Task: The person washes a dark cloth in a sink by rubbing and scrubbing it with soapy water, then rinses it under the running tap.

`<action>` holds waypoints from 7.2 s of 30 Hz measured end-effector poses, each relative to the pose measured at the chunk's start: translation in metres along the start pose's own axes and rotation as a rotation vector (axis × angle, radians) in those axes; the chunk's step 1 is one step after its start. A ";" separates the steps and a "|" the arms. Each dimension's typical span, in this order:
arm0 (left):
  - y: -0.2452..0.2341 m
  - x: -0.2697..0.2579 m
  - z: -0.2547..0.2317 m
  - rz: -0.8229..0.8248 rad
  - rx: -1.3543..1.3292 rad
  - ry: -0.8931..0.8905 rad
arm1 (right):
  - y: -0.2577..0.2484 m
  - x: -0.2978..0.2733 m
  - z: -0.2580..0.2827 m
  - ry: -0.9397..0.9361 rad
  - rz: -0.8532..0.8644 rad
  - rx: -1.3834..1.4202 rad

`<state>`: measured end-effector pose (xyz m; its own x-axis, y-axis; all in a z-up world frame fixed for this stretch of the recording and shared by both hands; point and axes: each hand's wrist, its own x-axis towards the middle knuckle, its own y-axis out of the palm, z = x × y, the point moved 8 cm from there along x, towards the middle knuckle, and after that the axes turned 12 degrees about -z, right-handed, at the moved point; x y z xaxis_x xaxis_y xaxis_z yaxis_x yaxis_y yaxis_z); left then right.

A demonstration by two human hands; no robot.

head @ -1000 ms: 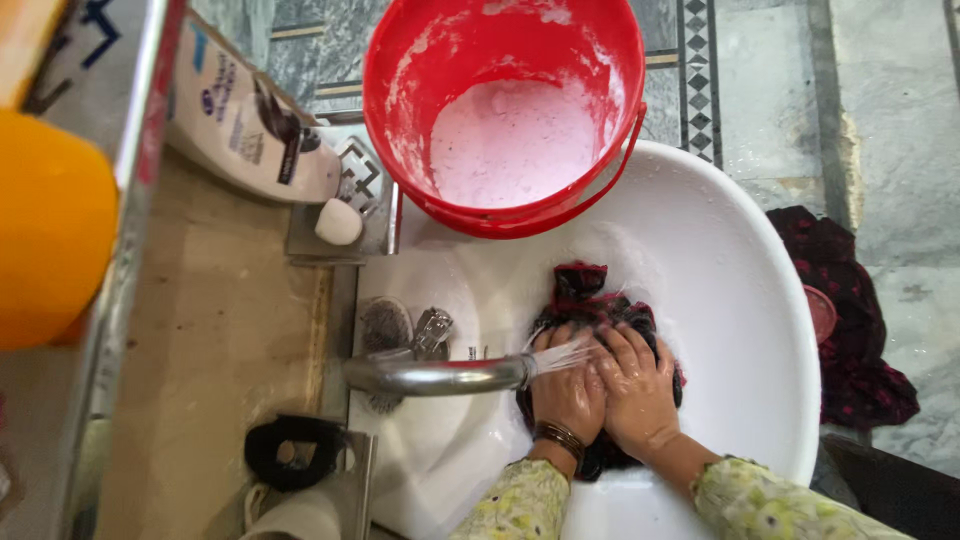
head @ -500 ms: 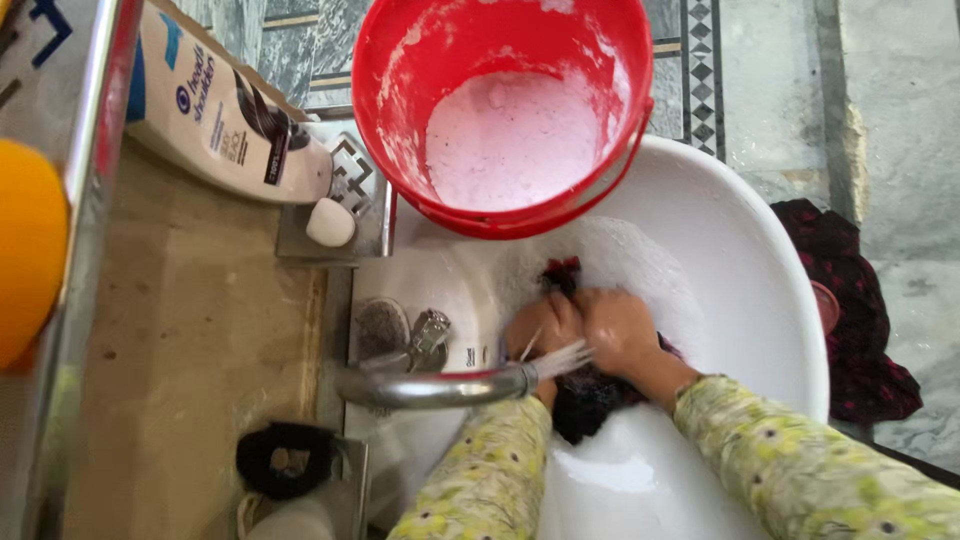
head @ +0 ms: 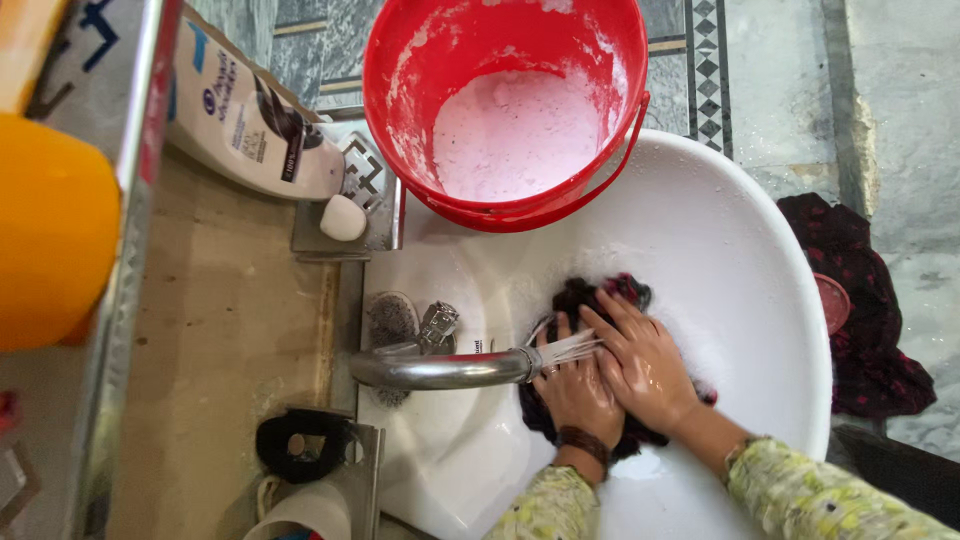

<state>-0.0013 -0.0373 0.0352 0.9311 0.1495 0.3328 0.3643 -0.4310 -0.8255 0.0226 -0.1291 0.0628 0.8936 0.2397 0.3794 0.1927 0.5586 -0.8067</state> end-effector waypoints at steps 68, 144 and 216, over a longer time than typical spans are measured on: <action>0.056 -0.016 0.037 0.267 -0.029 -0.088 | 0.015 -0.023 -0.021 0.217 -0.082 -0.152; -0.070 0.019 -0.010 0.147 -1.863 -1.681 | -0.080 0.037 0.025 0.429 0.109 -0.162; -0.025 0.030 0.086 -0.024 -1.365 -1.360 | -0.022 0.013 -0.046 1.022 0.204 0.624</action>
<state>0.0193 0.0545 0.0261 0.5602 0.3622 -0.7450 0.7433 -0.6168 0.2591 0.0485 -0.1750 0.0645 0.8466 -0.2117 -0.4883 0.0345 0.9374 -0.3466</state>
